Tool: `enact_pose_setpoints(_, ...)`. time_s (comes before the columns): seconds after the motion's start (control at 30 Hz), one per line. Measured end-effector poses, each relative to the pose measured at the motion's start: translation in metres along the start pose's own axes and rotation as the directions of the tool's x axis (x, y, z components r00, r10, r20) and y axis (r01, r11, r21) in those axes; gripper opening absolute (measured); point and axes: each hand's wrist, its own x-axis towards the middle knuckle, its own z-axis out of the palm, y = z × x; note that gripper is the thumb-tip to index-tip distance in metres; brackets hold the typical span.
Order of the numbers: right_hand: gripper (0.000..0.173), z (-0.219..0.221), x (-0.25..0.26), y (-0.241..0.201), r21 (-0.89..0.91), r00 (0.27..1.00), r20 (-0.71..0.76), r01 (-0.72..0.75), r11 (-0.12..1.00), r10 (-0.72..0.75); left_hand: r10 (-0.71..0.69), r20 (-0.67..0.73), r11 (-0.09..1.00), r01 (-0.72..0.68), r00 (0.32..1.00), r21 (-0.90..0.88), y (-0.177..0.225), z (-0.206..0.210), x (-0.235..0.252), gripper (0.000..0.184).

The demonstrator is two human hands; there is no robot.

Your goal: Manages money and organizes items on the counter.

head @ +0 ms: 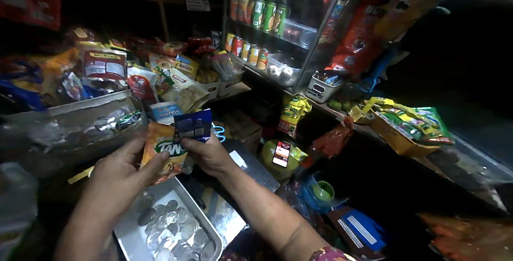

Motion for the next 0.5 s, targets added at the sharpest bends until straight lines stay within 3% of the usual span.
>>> enact_pose_setpoints(0.13, 0.027, -0.0009, 0.0022, -0.0002, -0.047, 1.000, -0.013, -0.015, 0.999, 0.015, -0.086, -0.014, 0.993, 0.084, 0.996, -0.084, 0.0025, 0.0012, 0.0023, 0.029)
enact_pose_setpoints(0.23, 0.027, -0.0031, 0.0035, -0.0047, -0.116, 0.997, -0.075, 0.000, 0.993, -0.008, -0.062, -0.135, 0.985, 0.040, 0.989, -0.166, 0.0019, 0.0016, 0.0051, 0.024)
enact_pose_setpoints(0.33, 0.026, -0.0039, 0.0039, -0.0088, -0.283, 0.973, -0.232, -0.055, 0.958, -0.013, -0.032, -0.208, 0.957, -0.031, 0.978, -0.290, -0.0012, 0.0000, 0.0071, 0.020)
enact_pose_setpoints(0.5, 0.017, -0.0041, 0.0019, -0.0049, -0.368, 0.990, -0.138, -0.044, 0.929, -0.008, -0.014, -0.207, 0.911, -0.073, 0.978, -0.406, 0.0004, 0.0024, 0.0087, 0.021)
